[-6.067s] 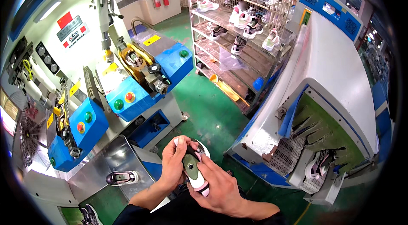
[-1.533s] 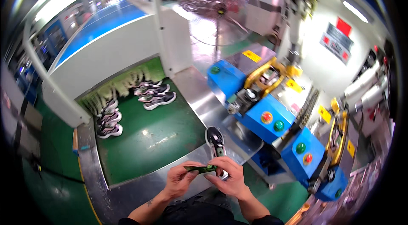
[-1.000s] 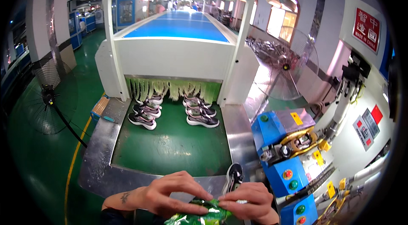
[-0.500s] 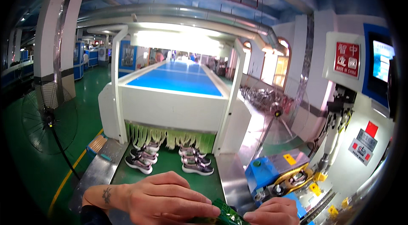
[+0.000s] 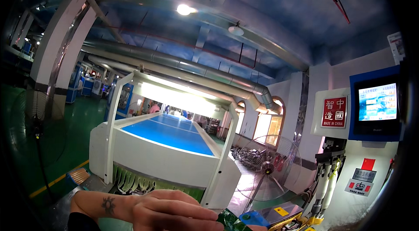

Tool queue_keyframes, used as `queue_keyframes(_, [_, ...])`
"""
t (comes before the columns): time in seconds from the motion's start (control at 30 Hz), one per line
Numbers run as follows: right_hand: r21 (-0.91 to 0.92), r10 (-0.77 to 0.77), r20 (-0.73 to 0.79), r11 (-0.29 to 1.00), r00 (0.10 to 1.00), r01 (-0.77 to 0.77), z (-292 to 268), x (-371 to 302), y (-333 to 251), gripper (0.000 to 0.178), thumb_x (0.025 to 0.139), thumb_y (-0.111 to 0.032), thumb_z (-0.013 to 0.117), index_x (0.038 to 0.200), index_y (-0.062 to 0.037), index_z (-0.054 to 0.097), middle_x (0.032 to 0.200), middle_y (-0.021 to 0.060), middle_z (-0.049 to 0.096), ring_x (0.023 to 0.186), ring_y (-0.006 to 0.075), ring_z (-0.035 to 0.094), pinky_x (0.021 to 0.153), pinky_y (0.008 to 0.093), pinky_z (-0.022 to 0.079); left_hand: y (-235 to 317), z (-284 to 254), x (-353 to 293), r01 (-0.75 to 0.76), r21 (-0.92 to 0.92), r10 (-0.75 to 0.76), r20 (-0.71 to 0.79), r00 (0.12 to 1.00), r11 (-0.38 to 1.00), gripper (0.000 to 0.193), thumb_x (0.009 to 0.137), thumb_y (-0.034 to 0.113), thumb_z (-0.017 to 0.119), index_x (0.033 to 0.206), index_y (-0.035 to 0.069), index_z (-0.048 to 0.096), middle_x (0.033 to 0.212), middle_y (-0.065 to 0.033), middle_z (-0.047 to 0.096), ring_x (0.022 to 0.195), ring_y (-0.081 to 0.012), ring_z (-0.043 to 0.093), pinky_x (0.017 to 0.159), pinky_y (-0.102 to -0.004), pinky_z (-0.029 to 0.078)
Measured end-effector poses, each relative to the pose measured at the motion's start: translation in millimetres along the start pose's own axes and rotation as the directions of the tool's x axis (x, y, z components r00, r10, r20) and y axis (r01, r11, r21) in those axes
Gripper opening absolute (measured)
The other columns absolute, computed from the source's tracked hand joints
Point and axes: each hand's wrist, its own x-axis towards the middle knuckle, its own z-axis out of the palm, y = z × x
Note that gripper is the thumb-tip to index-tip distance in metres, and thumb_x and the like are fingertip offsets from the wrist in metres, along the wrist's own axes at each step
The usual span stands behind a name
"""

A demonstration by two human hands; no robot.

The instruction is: The person picks up shoes from a conveyor belt, places them into a lasting or sole-attaching machine, presses buttons to operate the machine, and then removes the shoes and places them back on the conveyor.

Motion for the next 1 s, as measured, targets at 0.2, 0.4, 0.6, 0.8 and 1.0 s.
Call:
queue_keyframes(0.2, [-0.001, 0.106, 0.033, 0.994, 0.994, -0.106, -3, 11, -7, 0.019, 0.08, -0.019, 0.054, 0.089, -0.0035, 0.062, 0.106, 0.0216, 0.057, 0.095, 0.0409, 0.054, 0.082, 0.0488, 0.042, 10, 11, -6, 0.267, -0.272, -0.319, -0.171, 0.932, 0.925, 0.019, 0.085, 0.012, 0.061, 0.097, 0.001, 0.069, 0.099, -0.0116, 0.065, 0.085, -0.0175, 0.064, 0.072, -0.03, 0.049])
queue_keyframes(0.4, [0.001, 0.025, 0.028, 1.0, 0.999, -0.025, 16, -17, 20, 0.015, 0.079, -0.015, 0.055, 0.086, -0.0052, 0.062, 0.105, 0.0212, 0.057, 0.095, 0.0406, 0.054, 0.083, 0.0479, 0.042, 2, 7, 20, -0.053, 0.026, 0.054, -0.002, 0.999, 0.998, 0.025, 0.07, 0.004, 0.072, 0.095, 0.005, 0.069, 0.108, -0.006, 0.059, 0.099, -0.0211, 0.056, 0.074, -0.0309, 0.052])
queue_keyframes(0.6, [0.016, -0.034, -0.016, 0.999, 0.999, 0.034, 7, -7, 5, 0.013, 0.077, -0.014, 0.055, 0.085, -0.0054, 0.061, 0.101, 0.0205, 0.057, 0.093, 0.0396, 0.054, 0.081, 0.047, 0.043, 6, 12, 28, -0.031, -0.058, 0.032, 0.023, 0.999, 0.998, 0.021, 0.071, 0.004, 0.071, 0.092, 0.005, 0.069, 0.106, -0.0065, 0.06, 0.099, -0.0217, 0.057, 0.075, -0.031, 0.052])
queue_keyframes(0.8, [0.008, -0.056, -0.026, 0.998, 0.998, 0.057, 6, -9, 3, 0.012, 0.076, -0.013, 0.056, 0.084, -0.0057, 0.06, 0.097, 0.0199, 0.058, 0.091, 0.0385, 0.055, 0.08, 0.0461, 0.043, 5, 22, 28, 0.033, -0.147, -0.036, -0.019, 0.999, 0.989, 0.023, 0.073, 0.007, 0.071, 0.096, 0.007, 0.068, 0.103, -0.006, 0.062, 0.093, -0.0213, 0.06, 0.076, -0.0318, 0.051])
queue_keyframes(1.0, [-0.023, -0.25, -0.144, 0.968, 0.957, 0.25, 14, -4, -3, 0.011, 0.074, -0.012, 0.056, 0.083, -0.0055, 0.059, 0.093, 0.0185, 0.059, 0.086, 0.0366, 0.056, 0.075, 0.0442, 0.044, -4, 18, 28, 0.034, -0.238, -0.033, 0.011, 0.999, 0.971, 0.025, 0.073, 0.004, 0.071, 0.097, 0.008, 0.067, 0.1, -0.0066, 0.063, 0.09, -0.022, 0.062, 0.075, -0.0315, 0.051])
